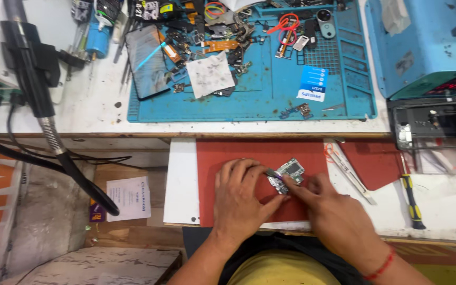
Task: The person uses a purple pen-like tool to repeatedly rub and clean the surface of a small green circuit board placed on a red mat. The person holds the board steady with the left hand while scrubbing specific areas with the right hand.
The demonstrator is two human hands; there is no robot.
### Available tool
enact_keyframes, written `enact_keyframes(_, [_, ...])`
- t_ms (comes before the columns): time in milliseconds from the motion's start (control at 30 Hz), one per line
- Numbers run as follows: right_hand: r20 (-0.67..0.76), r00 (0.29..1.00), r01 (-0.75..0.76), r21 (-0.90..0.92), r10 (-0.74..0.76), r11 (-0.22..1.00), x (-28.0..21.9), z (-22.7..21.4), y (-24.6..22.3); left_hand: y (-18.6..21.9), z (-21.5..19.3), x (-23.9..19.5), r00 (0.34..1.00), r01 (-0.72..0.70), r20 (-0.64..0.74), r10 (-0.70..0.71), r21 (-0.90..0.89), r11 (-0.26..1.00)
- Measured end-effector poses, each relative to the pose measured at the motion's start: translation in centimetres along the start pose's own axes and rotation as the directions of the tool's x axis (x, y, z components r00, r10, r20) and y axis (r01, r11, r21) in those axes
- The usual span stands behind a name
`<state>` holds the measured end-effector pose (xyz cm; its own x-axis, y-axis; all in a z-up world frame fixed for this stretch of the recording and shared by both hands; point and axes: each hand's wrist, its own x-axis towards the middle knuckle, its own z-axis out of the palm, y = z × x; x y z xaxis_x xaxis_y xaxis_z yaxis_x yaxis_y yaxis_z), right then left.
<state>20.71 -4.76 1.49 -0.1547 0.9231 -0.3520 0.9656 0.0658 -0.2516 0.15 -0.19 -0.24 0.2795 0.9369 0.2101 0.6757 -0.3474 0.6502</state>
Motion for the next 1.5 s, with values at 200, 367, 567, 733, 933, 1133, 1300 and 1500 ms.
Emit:
enact_keyframes(200, [-0.073,0.996,-0.045,0.02,0.046,0.999,0.3,-1.7,1.7,0.0,-0.3,0.5,0.999,-0.031,-0.043,0.032,0.02,0.999])
enact_keyframes(367, [-0.054,0.998,0.04,0.083,-0.036,0.996,-0.8,-0.2,0.8,0.1,-0.5,0.3,0.999,-0.026,0.023,0.025,0.047,0.999])
enact_keyframes(567, [-0.056,0.995,0.089,0.088,-0.085,0.992,-0.7,-0.6,1.0,0.3,-0.5,0.3,1.0,-0.022,-0.011,0.023,0.03,0.999])
enact_keyframes(733, [-0.166,0.983,-0.063,0.094,0.078,0.994,-0.2,-1.1,1.5,-0.2,0.0,-0.2,0.999,-0.034,-0.002,0.034,0.032,0.999])
enact_keyframes(933, [-0.166,0.985,-0.034,0.083,0.047,0.996,-0.1,-0.8,1.5,-0.2,-0.3,0.0,0.998,-0.059,-0.017,0.061,0.059,0.996])
enact_keyframes(1133, [-0.041,0.998,0.046,0.049,-0.044,0.998,-0.7,-0.9,1.1,-0.2,-0.5,-0.3,0.997,-0.068,-0.026,0.07,0.073,0.995])
enact_keyframes(1300, [-0.18,0.978,0.122,0.102,-0.102,0.987,-0.5,-0.7,0.8,-0.1,-0.5,-0.2,0.997,-0.055,-0.041,0.058,0.071,0.996])
enact_keyframes(1500, [-0.099,0.995,0.037,0.078,-0.029,0.996,-1.0,-0.9,0.8,-0.1,-0.2,-0.1,0.999,-0.036,-0.017,0.038,0.064,0.997])
